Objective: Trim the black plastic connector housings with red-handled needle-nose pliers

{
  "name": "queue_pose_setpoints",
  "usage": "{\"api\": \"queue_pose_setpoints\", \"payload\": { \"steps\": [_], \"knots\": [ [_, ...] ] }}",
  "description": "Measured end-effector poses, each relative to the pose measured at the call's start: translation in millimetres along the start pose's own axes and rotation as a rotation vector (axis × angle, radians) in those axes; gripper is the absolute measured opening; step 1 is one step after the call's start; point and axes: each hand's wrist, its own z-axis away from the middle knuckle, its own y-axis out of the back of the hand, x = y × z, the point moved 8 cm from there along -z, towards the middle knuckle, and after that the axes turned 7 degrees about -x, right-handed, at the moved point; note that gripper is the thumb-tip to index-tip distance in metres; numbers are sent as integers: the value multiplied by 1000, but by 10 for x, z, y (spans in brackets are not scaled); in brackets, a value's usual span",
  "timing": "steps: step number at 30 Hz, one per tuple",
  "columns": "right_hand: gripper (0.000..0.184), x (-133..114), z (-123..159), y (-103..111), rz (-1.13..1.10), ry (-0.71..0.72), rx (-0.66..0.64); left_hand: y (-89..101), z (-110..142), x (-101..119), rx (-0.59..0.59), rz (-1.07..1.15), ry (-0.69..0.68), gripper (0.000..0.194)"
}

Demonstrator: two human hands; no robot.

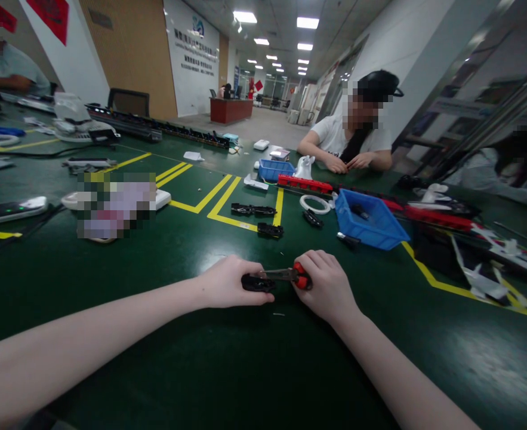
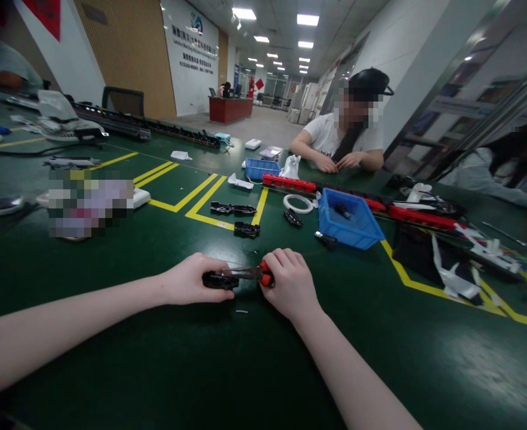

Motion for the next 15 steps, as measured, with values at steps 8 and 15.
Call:
{"api": "queue_pose_setpoints", "payload": {
  "steps": [8,15],
  "knots": [
    [14,35,22,46,-5,-18,30,-3,-4,-24,12,51,-18,22],
    [14,113,16,32,-20,-26,5,3,-2,-27,-5,40,-7,9]
  ]
}}
